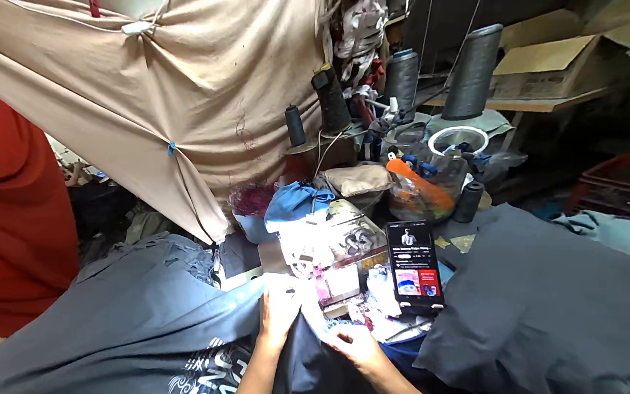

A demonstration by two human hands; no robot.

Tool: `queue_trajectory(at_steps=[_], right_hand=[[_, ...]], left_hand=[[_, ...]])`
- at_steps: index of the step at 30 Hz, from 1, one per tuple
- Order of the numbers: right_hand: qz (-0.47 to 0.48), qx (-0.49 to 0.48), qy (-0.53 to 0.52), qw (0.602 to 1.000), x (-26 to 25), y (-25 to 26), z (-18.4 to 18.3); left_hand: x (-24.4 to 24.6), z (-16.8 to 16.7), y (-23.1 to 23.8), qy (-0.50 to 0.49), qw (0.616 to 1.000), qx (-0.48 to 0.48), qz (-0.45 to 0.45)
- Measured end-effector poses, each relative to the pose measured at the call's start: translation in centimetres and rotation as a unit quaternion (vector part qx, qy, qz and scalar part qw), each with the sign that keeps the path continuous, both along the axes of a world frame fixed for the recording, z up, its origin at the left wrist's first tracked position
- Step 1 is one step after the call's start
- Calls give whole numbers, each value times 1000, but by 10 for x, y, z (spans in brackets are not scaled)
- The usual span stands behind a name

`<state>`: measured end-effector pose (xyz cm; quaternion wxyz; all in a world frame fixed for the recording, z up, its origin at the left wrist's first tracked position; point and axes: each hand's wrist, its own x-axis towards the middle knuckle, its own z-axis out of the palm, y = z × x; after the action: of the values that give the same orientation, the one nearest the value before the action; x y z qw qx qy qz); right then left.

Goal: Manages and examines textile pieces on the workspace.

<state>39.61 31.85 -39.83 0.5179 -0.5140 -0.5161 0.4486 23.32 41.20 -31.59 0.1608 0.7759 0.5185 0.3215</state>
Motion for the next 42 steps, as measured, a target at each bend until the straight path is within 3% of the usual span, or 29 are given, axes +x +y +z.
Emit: queue_trajectory(at_steps=[8, 14, 18, 20, 23, 28, 33, 42], right_hand=[[8, 8, -21, 1000, 1, 2, 9], [-31, 110, -111, 987, -5, 10, 11], [83, 19, -182, 980, 0, 20, 29], [93, -15, -201, 975, 0, 26, 33], [68, -14, -189, 980, -2, 29, 35], [-29, 68, -104, 992, -4, 27, 12], [7, 37, -107, 994, 1, 18, 4], [-21, 47, -76, 996, -4, 20, 12]], left_hand=[[2, 5, 7, 6, 999, -33, 14], [-2, -7, -2, -37, 999, 16, -14], [-3, -5, -11, -23, 1000, -3, -19], [-2, -3, -8, -19, 1000, -1, -13], [0, 0, -2, -13, 1000, -7, -4], [3, 4, 8, 15, 1000, -15, 12], [6, 10, 11, 35, 998, -49, 30], [1, 18, 25, 46, 995, -85, 13]])
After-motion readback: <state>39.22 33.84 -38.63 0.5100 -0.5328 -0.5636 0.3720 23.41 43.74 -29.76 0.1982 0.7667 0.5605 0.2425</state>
